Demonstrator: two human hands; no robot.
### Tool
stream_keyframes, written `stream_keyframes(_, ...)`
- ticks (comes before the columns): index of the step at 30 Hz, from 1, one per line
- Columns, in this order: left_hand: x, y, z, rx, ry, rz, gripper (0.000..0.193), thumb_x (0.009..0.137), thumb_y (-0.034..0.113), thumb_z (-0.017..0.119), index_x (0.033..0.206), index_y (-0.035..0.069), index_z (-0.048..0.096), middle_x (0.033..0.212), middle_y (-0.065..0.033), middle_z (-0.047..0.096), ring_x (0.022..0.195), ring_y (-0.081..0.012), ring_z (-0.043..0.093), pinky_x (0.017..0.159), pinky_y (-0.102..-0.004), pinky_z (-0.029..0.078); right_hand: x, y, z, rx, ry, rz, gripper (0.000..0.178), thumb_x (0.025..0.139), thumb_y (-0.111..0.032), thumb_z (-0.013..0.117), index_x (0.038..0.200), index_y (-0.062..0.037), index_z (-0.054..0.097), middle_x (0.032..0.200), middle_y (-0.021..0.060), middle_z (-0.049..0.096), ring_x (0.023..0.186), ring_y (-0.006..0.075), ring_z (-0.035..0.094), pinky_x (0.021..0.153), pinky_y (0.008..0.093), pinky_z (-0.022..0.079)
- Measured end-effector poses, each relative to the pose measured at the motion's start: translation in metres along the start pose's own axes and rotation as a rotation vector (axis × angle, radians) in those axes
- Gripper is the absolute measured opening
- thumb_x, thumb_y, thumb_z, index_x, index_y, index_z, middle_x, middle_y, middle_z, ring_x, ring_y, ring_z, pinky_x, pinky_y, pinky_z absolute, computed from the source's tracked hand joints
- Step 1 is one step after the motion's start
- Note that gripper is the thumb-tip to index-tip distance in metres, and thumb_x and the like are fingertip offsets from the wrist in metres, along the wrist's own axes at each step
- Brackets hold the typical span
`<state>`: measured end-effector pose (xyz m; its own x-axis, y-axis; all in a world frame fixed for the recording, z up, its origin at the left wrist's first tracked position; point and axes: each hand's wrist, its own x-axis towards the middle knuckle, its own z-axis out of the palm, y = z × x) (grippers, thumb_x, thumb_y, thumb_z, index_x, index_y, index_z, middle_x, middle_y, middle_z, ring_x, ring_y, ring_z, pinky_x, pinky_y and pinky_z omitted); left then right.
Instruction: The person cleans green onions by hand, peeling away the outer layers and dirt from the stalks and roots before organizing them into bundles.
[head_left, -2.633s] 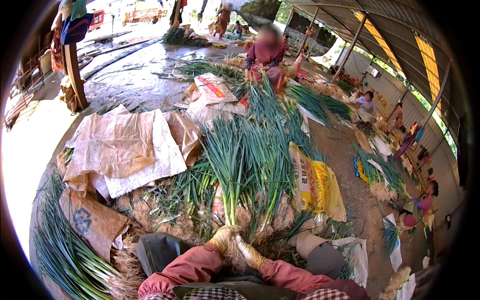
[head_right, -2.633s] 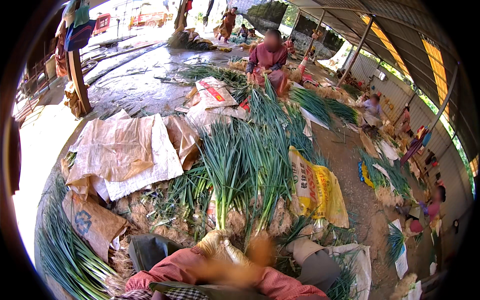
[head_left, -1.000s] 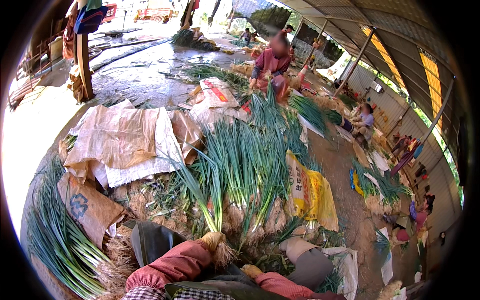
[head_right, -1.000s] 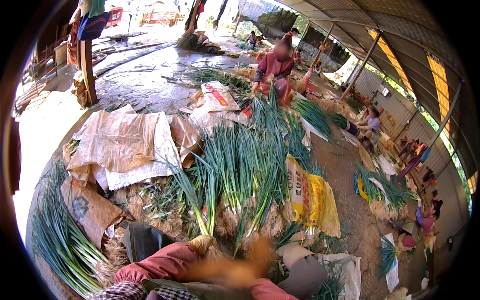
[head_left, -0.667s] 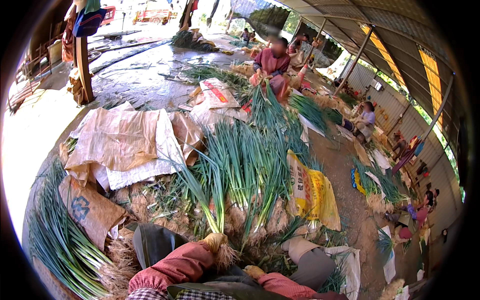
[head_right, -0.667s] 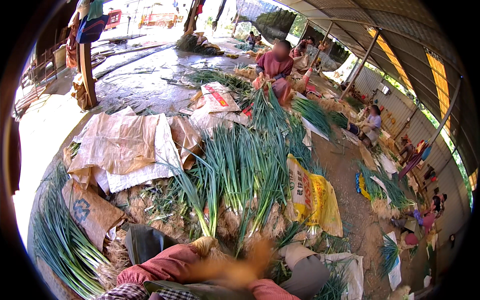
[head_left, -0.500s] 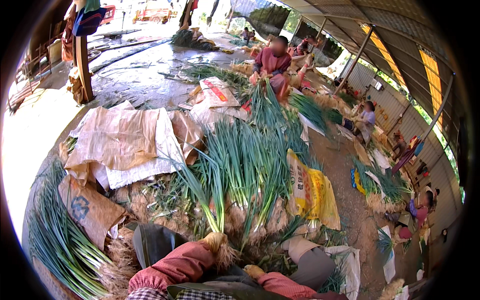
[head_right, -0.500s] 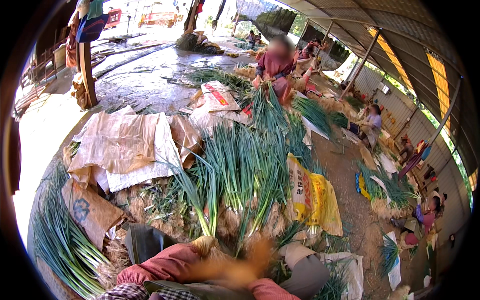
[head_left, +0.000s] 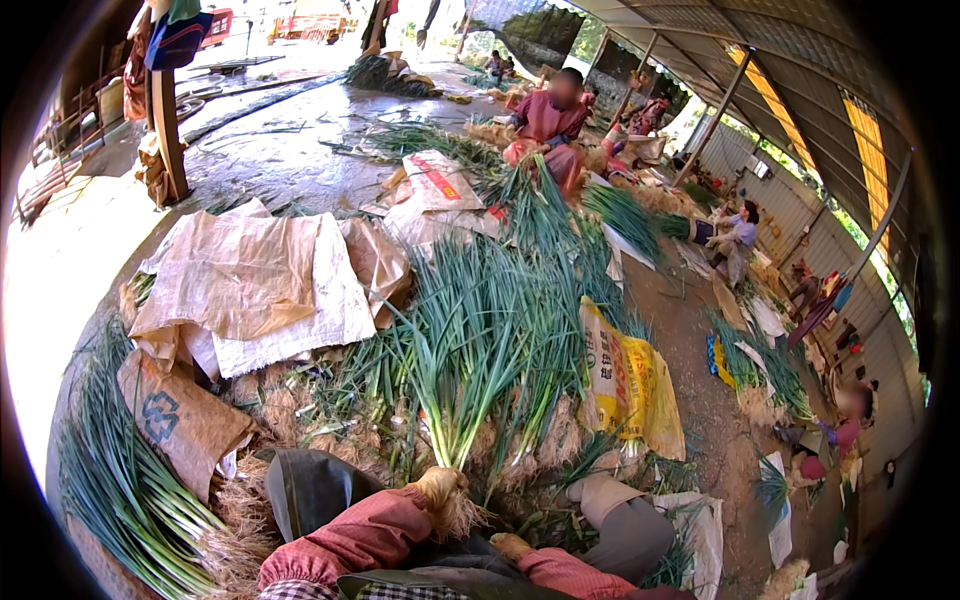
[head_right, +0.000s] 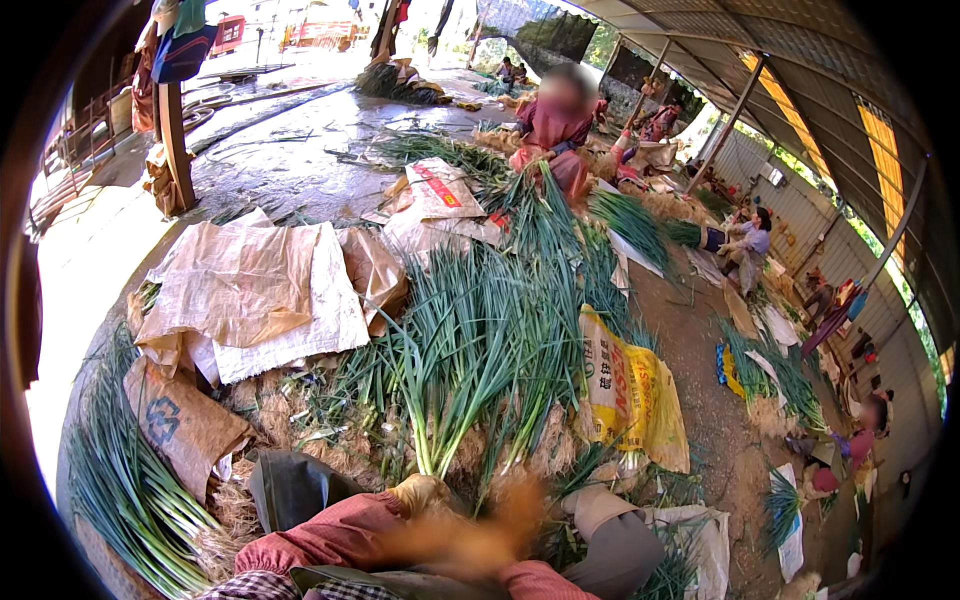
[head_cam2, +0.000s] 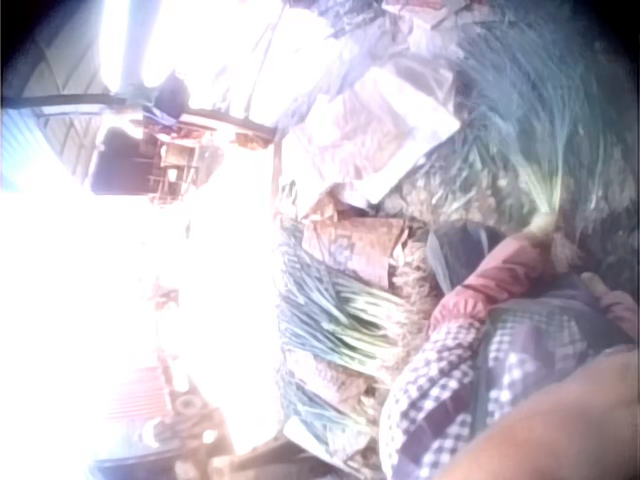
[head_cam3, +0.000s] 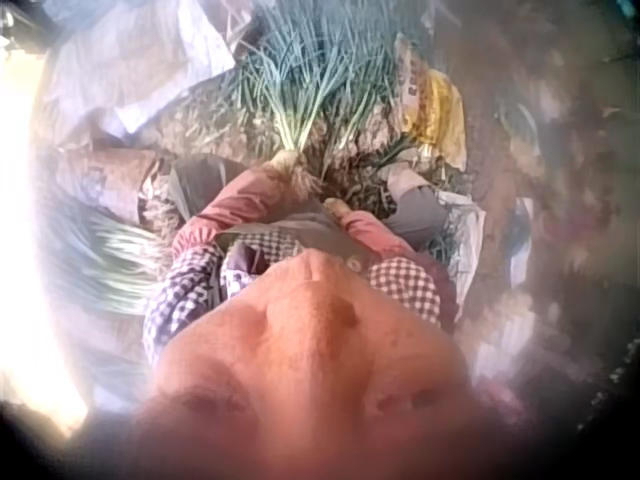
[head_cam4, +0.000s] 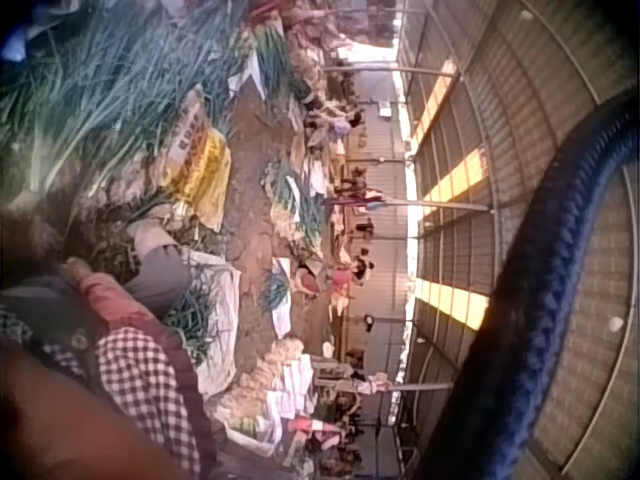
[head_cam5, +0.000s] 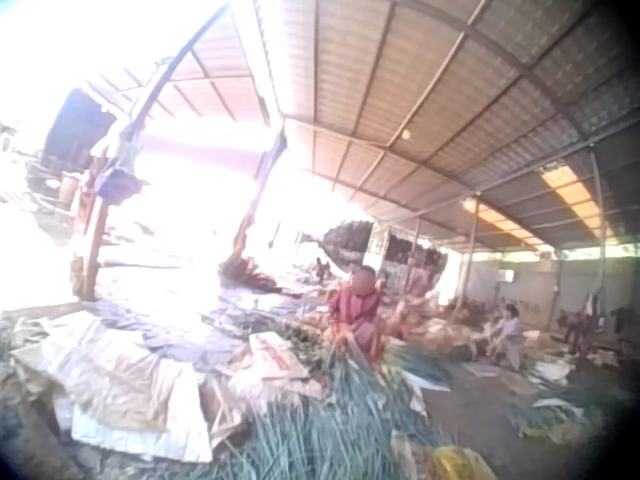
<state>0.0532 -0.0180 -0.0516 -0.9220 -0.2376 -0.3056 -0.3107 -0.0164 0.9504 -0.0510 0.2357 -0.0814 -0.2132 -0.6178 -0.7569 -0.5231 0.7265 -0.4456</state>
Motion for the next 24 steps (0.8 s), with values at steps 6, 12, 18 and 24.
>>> stream_keyframes(6,-0.013,0.031,0.003,0.409,-0.078,0.259,0.023,0.071,0.012,0.059,0.093,0.010,0.063,0.065,-0.0086,0.058,0.061,-0.0212,0.058,0.057,-0.0310,0.045,-0.012,-0.002,0.000,-0.089,0.004,0.034,0.036,0.080,-0.034,0.049,0.093,-0.0027,0.059,0.092,0.0151,0.061,0.087,0.0275,0.057,0.073,0.0351,0.043)
stream_keyframes(12,-0.018,0.027,-0.011,0.345,0.021,0.146,0.017,0.073,0.018,0.060,0.086,0.007,0.063,0.062,-0.0066,0.057,0.058,-0.0199,0.055,0.053,-0.0305,0.043,-0.010,-0.015,0.003,-0.128,-0.048,-0.164,0.034,0.079,-0.031,0.049,0.096,-0.0029,0.058,0.094,0.0164,0.060,0.090,0.0303,0.056,0.076,0.0364,0.042)
stream_keyframes(18,-0.020,0.026,-0.012,0.642,-0.007,0.375,0.018,0.066,0.021,0.063,0.079,0.008,0.064,0.062,-0.0096,0.058,0.058,-0.0231,0.058,0.053,-0.0332,0.045,-0.005,-0.006,0.004,-0.103,-0.077,-0.121,0.032,0.079,-0.029,0.048,0.096,-0.0031,0.058,0.094,0.0164,0.060,0.091,0.0304,0.056,0.077,0.0365,0.042)
stream_keyframes(24,-0.054,0.067,-0.012,0.020,0.021,0.228,0.029,0.068,0.014,0.064,0.095,0.005,0.061,0.080,-0.0123,0.063,0.074,-0.0239,0.061,0.064,-0.0313,0.048,-0.002,-0.002,0.010,-0.102,-0.126,-0.139,0.031,0.080,-0.028,0.048,0.096,-0.0033,0.058,0.095,0.0163,0.060,0.091,0.0306,0.056,0.077,0.0365,0.041)
